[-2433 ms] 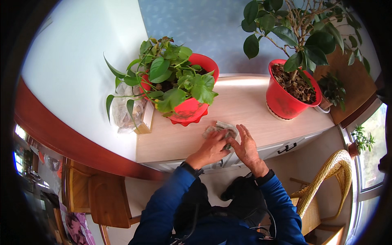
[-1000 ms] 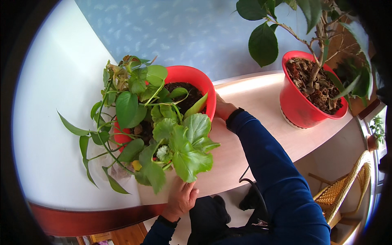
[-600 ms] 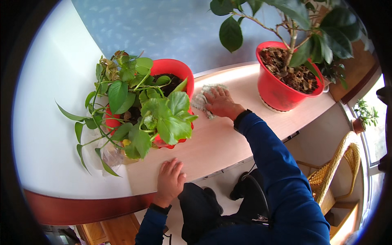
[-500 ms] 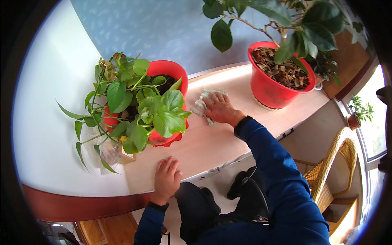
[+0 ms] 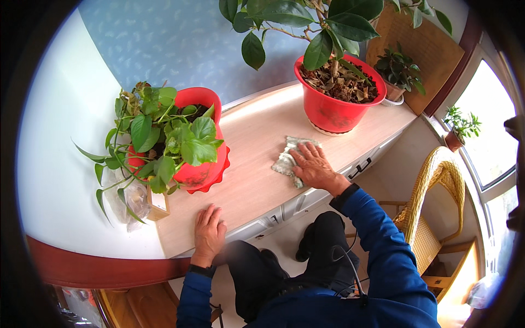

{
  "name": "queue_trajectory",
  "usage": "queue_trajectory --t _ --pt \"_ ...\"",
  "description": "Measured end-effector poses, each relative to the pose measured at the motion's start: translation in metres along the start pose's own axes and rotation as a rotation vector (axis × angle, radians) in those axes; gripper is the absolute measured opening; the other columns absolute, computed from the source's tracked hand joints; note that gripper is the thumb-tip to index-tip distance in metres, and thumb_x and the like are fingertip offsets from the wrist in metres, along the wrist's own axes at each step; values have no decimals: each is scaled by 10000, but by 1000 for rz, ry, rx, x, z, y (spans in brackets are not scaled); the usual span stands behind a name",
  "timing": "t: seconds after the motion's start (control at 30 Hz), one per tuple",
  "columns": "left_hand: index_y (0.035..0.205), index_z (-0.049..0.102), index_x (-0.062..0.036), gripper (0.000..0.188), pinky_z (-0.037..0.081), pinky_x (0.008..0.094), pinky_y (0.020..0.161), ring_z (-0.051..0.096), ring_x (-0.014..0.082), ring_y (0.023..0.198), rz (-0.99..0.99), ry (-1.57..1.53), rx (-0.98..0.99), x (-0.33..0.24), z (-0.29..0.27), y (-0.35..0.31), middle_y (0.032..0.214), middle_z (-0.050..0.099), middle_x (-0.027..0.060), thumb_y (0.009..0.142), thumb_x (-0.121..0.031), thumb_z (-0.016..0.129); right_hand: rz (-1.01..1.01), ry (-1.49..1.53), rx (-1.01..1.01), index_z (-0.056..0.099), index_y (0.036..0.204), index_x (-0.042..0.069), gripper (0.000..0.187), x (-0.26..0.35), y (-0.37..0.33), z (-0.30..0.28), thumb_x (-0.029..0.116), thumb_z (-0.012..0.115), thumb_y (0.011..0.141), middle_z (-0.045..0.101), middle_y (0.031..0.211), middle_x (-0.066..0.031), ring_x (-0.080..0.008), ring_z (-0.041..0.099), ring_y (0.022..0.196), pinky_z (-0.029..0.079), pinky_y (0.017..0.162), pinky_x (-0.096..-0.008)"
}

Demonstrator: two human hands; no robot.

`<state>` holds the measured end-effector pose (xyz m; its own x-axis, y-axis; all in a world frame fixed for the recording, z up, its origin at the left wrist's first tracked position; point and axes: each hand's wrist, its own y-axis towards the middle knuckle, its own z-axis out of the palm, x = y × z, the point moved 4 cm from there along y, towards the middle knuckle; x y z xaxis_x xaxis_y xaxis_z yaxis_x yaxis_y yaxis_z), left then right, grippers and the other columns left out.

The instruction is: The person wipes a white cabinet surface with a cloth, moving around potted plants and a wicker chair. They lift the chair to clean underneath, then continue wiping the cabinet top and drawer fronts.

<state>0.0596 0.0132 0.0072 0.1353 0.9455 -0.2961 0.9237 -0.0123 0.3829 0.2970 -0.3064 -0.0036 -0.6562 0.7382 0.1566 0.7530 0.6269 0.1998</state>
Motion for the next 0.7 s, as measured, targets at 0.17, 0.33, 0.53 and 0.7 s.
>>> queue_trajectory --t 0.17,0.33,0.53,0.7 --pt "1254 680 13 424 418 532 1146 562 451 1251 -22 -7 -8 1 2 -1 1395 612 203 857 -136 679 108 -55 -66 468 1552 107 619 -4 -12 -2 415 509 1017 429 1578 -280 -512 372 1465 260 1217 -639" --pt "1234 684 12 400 426 541 1131 564 458 1240 -7 -43 -14 2 3 2 1367 625 198 853 -109 670 62 -33 -138 509 1515 54 611 13 -30 -3 387 509 1004 457 1558 -272 -505 398 1450 273 1220 -626" --pt "1231 673 13 385 438 542 1098 555 469 1224 -13 -58 6 0 1 3 1370 619 205 862 -98 660 59 31 -157 529 1513 118 591 5 -28 -13 402 520 994 483 1551 -235 -481 410 1451 286 1222 -600" --pt "1265 661 8 409 436 541 1097 549 475 1225 27 -21 -6 0 2 2 1385 610 215 869 -98 657 132 -1 -163 513 1522 129 587 0 -17 -10 399 522 1001 455 1579 -221 -472 393 1466 286 1223 -602"
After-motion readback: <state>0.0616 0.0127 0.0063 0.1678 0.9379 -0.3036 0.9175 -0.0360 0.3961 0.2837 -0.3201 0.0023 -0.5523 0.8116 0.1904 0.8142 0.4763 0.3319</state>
